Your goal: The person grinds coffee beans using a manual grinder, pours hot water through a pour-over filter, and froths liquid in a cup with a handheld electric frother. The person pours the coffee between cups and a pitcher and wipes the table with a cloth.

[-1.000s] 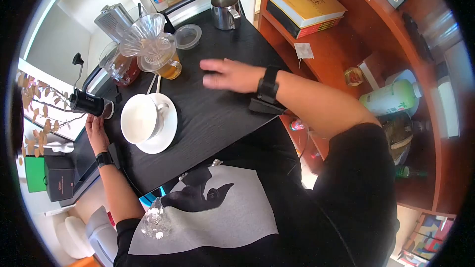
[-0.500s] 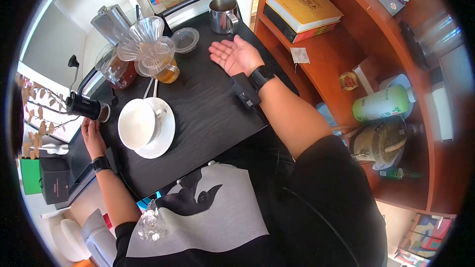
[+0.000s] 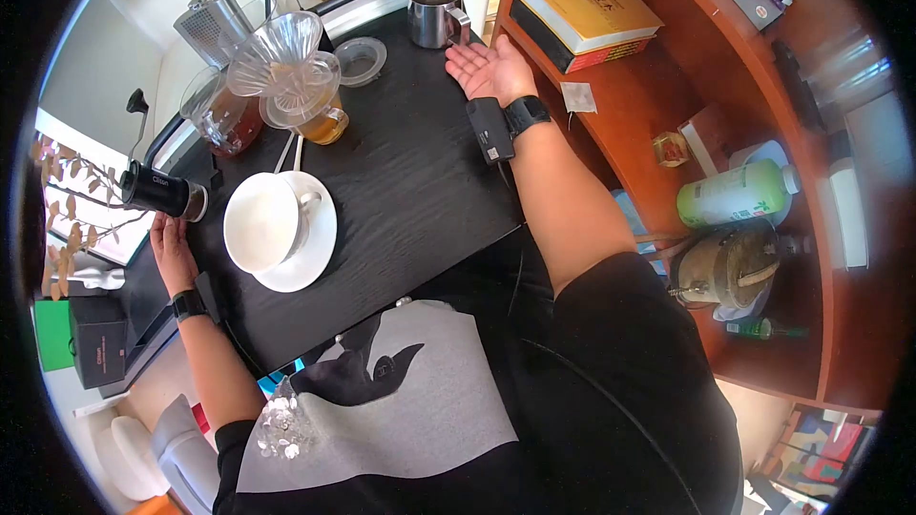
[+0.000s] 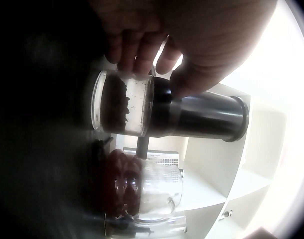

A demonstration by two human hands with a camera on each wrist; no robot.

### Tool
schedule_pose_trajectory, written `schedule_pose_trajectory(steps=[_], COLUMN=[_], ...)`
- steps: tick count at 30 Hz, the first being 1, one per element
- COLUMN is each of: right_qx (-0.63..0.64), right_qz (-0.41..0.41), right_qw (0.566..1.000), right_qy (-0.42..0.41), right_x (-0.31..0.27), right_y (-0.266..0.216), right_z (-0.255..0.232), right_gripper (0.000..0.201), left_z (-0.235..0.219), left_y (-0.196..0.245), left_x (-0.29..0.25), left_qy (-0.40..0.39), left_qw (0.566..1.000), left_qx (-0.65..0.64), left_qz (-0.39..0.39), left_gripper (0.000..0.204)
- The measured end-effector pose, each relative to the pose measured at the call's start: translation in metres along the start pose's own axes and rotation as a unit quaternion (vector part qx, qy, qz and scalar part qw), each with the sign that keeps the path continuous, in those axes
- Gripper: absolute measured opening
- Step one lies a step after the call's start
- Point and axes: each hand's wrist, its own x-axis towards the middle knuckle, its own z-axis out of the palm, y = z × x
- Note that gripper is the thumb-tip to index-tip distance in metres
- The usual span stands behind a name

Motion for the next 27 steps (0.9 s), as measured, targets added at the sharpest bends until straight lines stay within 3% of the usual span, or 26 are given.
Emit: schedule_pose_trajectory(steps=[3,9,12,14,17,19,22,23,25,27], right_qx=[-0.015,-0.092,-0.026,-0.041,0.037,0.053,0.030,0.030,-0.007,-0.051], right_qz=[-0.025,-0.177,-0.160,-0.103,0.085,0.201,0.255,0.254,0.158,0.050], right_qw=[0.999,0.969,0.982,0.993,0.992,0.973,0.963,0.963,0.982,0.997], right_qy=[0.012,0.147,0.098,0.038,-0.082,-0.100,-0.083,-0.082,-0.098,-0.019], right_x=[-0.002,-0.010,-0.041,-0.068,-0.115,-0.140,-0.148,-0.142,-0.123,-0.103], right_y=[-0.006,-0.044,-0.043,-0.021,0.027,0.055,0.067,0.058,0.031,-0.008], right_z=[0.000,-0.020,-0.004,0.017,0.038,0.047,0.037,0.032,0.014,-0.005], right_gripper=[0.065,0.065,0.058,0.056,0.046,0.049,0.052,0.052,0.055,0.056], left_z=[-0.001,0.005,0.005,0.004,-0.001,0.000,-0.002,-0.001,-0.001,0.003], left_y=[0.000,0.005,0.005,0.004,-0.002,0.000,-0.001,-0.001,0.000,0.003], left_x=[0.001,-0.003,-0.002,-0.001,0.002,0.002,0.002,0.003,0.002,0.000], left_qy=[-0.016,0.000,-0.004,0.004,-0.006,-0.007,-0.013,-0.011,-0.009,-0.013], left_qw=[1.000,1.000,1.000,1.000,1.000,1.000,0.999,1.000,1.000,1.000], left_qx=[-0.006,-0.011,-0.021,-0.013,-0.015,-0.016,-0.028,-0.018,-0.009,-0.022], left_qz=[0.006,-0.003,-0.009,-0.010,-0.003,-0.008,-0.011,-0.009,-0.008,-0.013], left_gripper=[0.033,0.032,0.032,0.032,0.032,0.032,0.033,0.033,0.033,0.033])
